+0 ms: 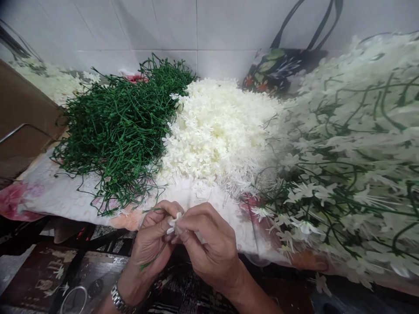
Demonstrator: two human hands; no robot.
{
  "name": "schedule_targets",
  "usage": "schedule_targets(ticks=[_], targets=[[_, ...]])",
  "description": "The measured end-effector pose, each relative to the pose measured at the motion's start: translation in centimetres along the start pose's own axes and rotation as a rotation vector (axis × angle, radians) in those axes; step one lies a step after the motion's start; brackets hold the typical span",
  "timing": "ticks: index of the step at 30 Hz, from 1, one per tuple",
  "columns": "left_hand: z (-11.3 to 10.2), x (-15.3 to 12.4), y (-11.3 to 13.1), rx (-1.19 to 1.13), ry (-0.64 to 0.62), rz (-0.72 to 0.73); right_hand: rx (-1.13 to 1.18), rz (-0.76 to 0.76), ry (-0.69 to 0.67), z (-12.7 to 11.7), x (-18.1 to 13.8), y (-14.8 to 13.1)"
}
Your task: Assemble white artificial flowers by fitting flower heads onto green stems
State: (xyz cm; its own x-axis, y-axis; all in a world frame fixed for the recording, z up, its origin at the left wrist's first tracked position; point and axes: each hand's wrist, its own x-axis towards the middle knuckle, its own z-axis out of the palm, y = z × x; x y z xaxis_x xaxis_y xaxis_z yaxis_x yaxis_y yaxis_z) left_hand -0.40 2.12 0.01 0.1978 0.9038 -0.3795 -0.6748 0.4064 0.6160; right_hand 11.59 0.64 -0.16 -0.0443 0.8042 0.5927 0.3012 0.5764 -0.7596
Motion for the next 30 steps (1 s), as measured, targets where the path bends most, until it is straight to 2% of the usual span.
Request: schedule_targets(ticks=[10,16,21,26,30], targets=[[-0.3,-0.3,-0.4,0.055,0.023,0.049,-0.029,-0.043,-0.010,0.1,-0.5,0.0],[-0.6,-0.4,-0.8,0.084,0.063,0.087,0.005,0.043,-0.108,-0.2,-0.3,0.2],[-0.7,-0.5,-0.7,0.083,0.071,0.081,-0.058,0.070,-0.218,-1.1,0.2,0.1],[-0.7,-0.6,-0.9,0.116,0.093,0.181,-0.189,0.098,-0.300,-1.4,0.3,0.1],[-1.0,-0.8,-1.4,0.202,0.060,0.255,-0.160,0.076,-0.267,-1.1,0.0,0.2]])
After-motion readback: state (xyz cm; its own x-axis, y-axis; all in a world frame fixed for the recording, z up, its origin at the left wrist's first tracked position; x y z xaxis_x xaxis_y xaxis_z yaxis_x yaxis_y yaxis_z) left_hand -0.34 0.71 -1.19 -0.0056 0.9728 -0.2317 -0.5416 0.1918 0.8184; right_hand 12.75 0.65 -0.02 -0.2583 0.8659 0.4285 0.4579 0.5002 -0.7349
